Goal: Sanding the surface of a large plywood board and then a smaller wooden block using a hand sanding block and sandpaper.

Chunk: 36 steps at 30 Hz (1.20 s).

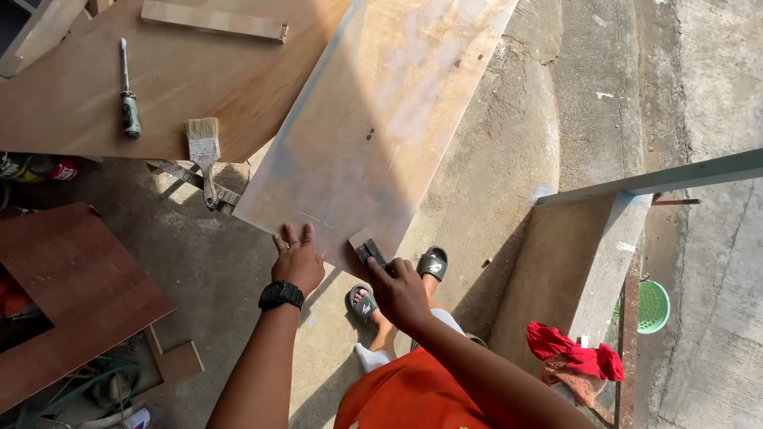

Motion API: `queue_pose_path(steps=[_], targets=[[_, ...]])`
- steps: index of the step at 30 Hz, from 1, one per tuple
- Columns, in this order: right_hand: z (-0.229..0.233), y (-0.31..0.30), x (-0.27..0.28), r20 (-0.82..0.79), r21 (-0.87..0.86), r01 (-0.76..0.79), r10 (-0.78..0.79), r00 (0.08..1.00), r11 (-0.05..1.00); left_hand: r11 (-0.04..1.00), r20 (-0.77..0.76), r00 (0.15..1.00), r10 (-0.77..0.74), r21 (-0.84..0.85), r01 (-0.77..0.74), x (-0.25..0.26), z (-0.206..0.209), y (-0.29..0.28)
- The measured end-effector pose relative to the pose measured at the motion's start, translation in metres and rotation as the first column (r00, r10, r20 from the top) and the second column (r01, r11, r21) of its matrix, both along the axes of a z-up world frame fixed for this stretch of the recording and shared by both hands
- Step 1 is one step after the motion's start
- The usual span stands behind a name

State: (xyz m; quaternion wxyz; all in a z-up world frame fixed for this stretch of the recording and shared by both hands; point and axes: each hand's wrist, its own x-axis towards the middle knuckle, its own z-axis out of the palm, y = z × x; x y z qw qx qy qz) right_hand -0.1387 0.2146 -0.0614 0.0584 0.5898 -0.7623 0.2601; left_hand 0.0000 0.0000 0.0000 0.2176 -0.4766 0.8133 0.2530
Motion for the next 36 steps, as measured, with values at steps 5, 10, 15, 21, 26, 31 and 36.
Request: queue_pose_path(steps=[5,10,15,21,26,31,36], targets=[[0.015,-0.003,-0.043,0.067,0.103,-0.077,0.070,0.995,0.992,0.999,0.025,0.998,-0.050,0.019,0.050,0.006,-0.018,-0.009],[-0.018,-0.068,-0.167,0.011,0.028,0.247,-0.247,0.969,0.969,0.998,0.036,0.998,-0.058,0.025,0.057,0.003,0.000,-0.004],[-0.005,-0.061,-0.092,0.124,0.029,0.304,-0.305,0.944,0.952,0.997,0.023,0.998,-0.059,0.060,0.057,0.004,0.000,-0.007],[0.019,0.005,0.016,0.066,0.114,-0.192,0.185,0.980,0.975,0.997,0.023,0.998,-0.057,0.062,0.055,0.009,-0.008,-0.006],[-0.001,-0.042,-0.129,0.064,0.139,0.037,-0.047,0.997,0.990,0.997,-0.012,0.999,-0.030,0.077,0.031,0.012,-0.013,-0.008],[-0.001,-0.089,-0.175,0.052,0.066,0.419,-0.423,0.905,0.905,0.997,-0.043,0.999,-0.016,0.081,0.019,0.011,-0.004,-0.006],[-0.001,-0.065,-0.022,0.060,0.079,-0.021,0.017,0.998,0.997,0.988,-0.170,0.981,0.092,0.140,-0.068,0.021,-0.015,-0.014]])
